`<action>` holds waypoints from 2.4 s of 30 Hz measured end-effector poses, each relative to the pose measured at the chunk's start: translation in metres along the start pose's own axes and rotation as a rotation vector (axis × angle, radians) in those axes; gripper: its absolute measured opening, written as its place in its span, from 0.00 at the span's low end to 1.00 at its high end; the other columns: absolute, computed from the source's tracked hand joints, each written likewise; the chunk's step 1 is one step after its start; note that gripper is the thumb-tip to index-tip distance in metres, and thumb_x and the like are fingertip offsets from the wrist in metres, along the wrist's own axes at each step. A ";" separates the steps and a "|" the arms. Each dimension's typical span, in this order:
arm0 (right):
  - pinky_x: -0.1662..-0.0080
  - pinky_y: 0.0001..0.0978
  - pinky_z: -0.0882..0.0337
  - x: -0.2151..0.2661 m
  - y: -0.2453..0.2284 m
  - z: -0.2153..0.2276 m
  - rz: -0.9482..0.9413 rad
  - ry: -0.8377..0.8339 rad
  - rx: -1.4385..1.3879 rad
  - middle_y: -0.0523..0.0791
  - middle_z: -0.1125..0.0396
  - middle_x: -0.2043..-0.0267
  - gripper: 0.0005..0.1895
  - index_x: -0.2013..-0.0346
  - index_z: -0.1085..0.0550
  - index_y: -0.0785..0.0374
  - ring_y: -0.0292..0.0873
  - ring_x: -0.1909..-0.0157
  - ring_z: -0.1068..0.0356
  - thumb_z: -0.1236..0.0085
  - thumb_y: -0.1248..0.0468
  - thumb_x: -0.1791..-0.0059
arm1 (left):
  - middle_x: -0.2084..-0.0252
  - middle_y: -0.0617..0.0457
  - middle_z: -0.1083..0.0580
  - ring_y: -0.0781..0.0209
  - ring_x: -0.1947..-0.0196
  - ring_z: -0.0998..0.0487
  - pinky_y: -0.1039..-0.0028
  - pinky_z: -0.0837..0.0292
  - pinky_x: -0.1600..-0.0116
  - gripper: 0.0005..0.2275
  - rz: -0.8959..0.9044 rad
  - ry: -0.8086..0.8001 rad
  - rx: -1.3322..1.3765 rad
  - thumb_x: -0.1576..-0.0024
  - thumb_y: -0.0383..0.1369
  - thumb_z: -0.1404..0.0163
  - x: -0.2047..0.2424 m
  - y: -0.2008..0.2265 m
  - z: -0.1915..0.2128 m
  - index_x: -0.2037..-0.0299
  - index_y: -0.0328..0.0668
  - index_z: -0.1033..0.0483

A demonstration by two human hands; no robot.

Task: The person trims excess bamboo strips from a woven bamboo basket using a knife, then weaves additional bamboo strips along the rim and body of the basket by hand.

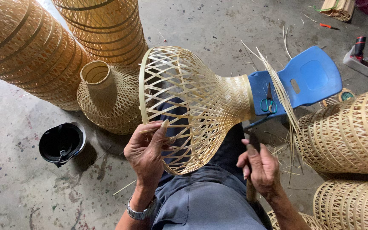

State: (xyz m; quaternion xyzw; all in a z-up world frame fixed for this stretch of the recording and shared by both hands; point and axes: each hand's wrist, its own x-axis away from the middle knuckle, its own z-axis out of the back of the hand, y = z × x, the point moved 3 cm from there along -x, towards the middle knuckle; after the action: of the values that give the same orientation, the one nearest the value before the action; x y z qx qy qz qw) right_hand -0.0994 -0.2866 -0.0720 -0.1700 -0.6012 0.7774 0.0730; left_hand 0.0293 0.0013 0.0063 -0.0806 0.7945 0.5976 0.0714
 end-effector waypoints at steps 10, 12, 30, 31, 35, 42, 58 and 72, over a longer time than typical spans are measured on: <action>0.83 0.27 0.33 -0.036 -0.158 -0.070 -0.095 -0.461 0.086 0.42 0.31 0.80 0.19 0.42 0.34 0.67 0.33 0.87 0.35 0.59 0.61 0.44 | 0.48 0.46 0.25 0.69 0.64 0.19 0.81 0.19 0.66 0.06 -0.124 0.048 -0.017 0.38 0.26 0.45 0.020 0.028 -0.003 0.55 0.30 0.23; 0.85 0.29 0.32 -0.037 -0.164 -0.076 -0.319 -0.543 0.091 0.44 0.34 0.81 0.14 0.64 0.33 0.69 0.35 0.87 0.34 0.57 0.60 0.43 | 0.46 0.45 0.26 0.68 0.63 0.18 0.81 0.19 0.64 0.06 -0.118 0.047 -0.042 0.37 0.26 0.46 0.024 0.027 0.000 0.54 0.31 0.23; 0.86 0.28 0.38 -0.048 -0.169 -0.101 -0.348 -0.633 0.030 0.43 0.34 0.80 0.13 0.67 0.36 0.64 0.33 0.90 0.40 0.60 0.60 0.43 | 0.26 0.44 0.46 0.53 0.27 0.38 0.65 0.34 0.29 0.04 -0.439 0.111 -0.135 0.38 0.23 0.42 0.044 0.035 0.002 0.55 0.36 0.21; 0.86 0.28 0.38 -0.049 -0.169 -0.102 -0.350 -0.633 0.030 0.43 0.34 0.80 0.13 0.67 0.36 0.64 0.33 0.90 0.40 0.60 0.60 0.43 | 0.26 0.44 0.46 0.53 0.27 0.38 0.65 0.34 0.29 0.04 -0.437 0.112 -0.134 0.38 0.23 0.42 0.045 0.034 0.000 0.55 0.36 0.21; 0.86 0.28 0.37 -0.049 -0.169 -0.105 -0.363 -0.633 0.067 0.44 0.34 0.81 0.13 0.67 0.37 0.65 0.33 0.90 0.39 0.60 0.59 0.43 | 0.39 0.47 0.27 0.52 0.30 0.31 0.57 0.39 0.23 0.05 -0.456 0.128 -0.214 0.37 0.24 0.43 0.046 0.030 -0.002 0.54 0.38 0.23; 0.84 0.27 0.35 -0.050 -0.173 -0.109 -0.325 -0.628 0.086 0.43 0.34 0.80 0.12 0.63 0.36 0.65 0.33 0.89 0.37 0.60 0.59 0.43 | 0.52 0.53 0.18 0.42 0.25 0.37 0.44 0.64 0.19 0.05 -0.642 0.169 -0.555 0.35 0.24 0.47 0.046 0.033 -0.005 0.52 0.42 0.28; 0.84 0.28 0.34 -0.055 -0.161 -0.116 -0.375 -0.607 0.078 0.44 0.33 0.80 0.12 0.62 0.35 0.64 0.34 0.88 0.37 0.59 0.58 0.43 | 0.39 0.47 0.25 0.51 0.34 0.25 0.53 0.38 0.23 0.05 -0.677 0.218 -0.607 0.35 0.25 0.46 0.034 0.016 0.005 0.52 0.41 0.28; 0.84 0.25 0.37 -0.058 -0.156 -0.101 -0.244 -0.566 0.110 0.42 0.33 0.79 0.11 0.58 0.31 0.67 0.30 0.87 0.39 0.58 0.62 0.43 | 0.29 0.34 0.37 0.47 0.30 0.32 0.66 0.33 0.31 0.05 -0.398 0.293 -0.332 0.37 0.27 0.44 0.017 0.023 0.010 0.56 0.33 0.21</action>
State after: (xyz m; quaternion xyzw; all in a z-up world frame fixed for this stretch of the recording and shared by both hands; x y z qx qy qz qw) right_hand -0.0243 -0.1716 0.0661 0.1310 -0.5706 0.8107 0.0046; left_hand 0.0077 0.0167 0.0214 -0.3310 0.6564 0.6754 0.0575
